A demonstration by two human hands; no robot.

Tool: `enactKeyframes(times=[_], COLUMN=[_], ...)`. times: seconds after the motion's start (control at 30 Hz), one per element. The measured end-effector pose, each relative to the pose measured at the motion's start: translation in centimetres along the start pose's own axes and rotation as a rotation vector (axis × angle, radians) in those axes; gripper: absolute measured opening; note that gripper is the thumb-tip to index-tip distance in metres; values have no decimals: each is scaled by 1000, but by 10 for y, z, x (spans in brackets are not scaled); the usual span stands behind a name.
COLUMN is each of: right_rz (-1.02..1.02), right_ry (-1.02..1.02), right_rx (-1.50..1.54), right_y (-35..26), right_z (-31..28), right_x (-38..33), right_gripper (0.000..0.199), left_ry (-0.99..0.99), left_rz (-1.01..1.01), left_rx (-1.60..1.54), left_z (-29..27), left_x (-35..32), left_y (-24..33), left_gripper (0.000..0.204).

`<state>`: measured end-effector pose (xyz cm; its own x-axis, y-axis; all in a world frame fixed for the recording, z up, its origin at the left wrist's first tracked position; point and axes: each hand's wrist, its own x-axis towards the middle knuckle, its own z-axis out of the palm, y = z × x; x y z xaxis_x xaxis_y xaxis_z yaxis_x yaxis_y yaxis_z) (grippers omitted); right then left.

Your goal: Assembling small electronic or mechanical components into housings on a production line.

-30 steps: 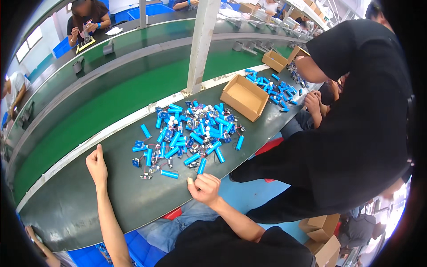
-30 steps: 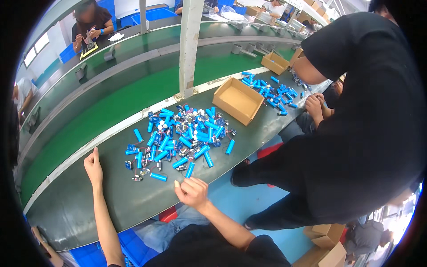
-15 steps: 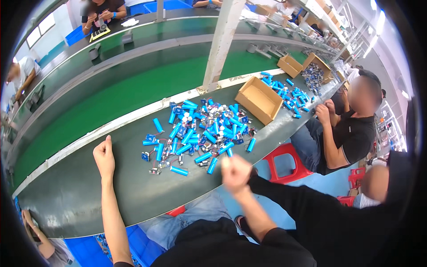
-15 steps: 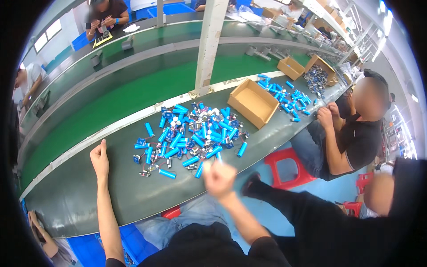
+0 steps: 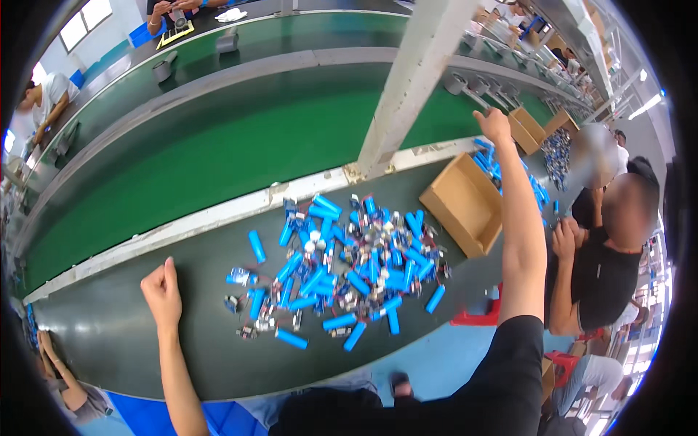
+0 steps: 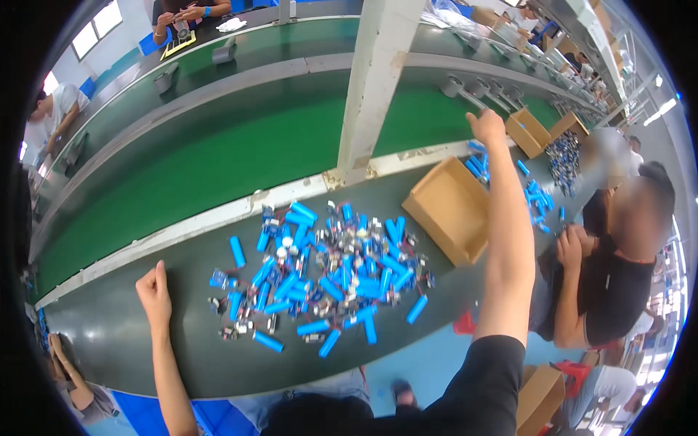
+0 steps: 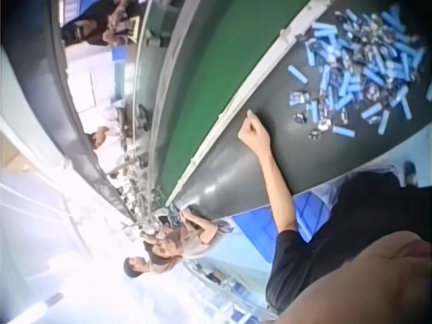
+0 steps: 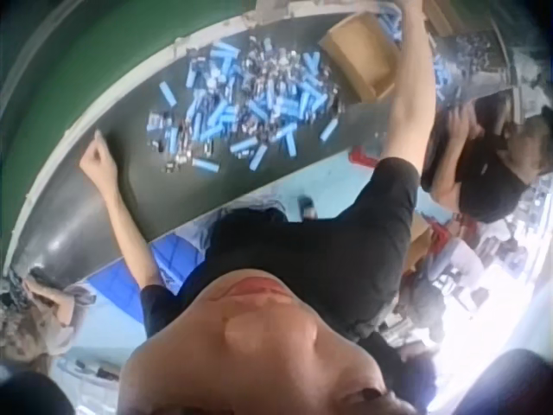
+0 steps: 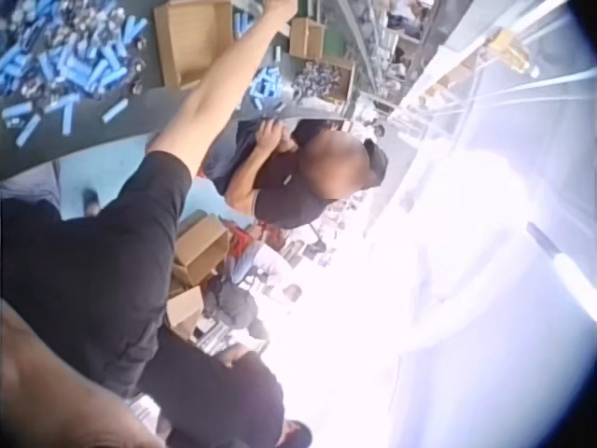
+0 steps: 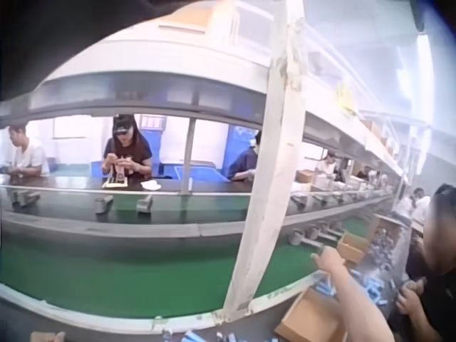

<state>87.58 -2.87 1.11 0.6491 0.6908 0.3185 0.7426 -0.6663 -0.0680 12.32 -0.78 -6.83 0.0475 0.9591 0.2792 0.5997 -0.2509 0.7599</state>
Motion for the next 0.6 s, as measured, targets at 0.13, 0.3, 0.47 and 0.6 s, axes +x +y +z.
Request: enactKeyframes(times=[0.13,0.3,0.47,0.6], right_rz=[-62,-147,-445,-68], right_ry=[-131,-82,16,-154], right_rx=[-59,101,-81,-161], right_y=[30,95,112,9], right_z=[57,151,171,107], right_x=[75,154,190,123], right_gripper=[71,71,57,53], left_ry=[38,17,-3,24], left_rz=[-14,-40,-61,-77], left_rx=[126,281,244,305], left_z=[-3,8,7,0], left_x=[-5,-1,-4,-5], left_y=[4,23,10,25], left_gripper=[48,50,49,50])
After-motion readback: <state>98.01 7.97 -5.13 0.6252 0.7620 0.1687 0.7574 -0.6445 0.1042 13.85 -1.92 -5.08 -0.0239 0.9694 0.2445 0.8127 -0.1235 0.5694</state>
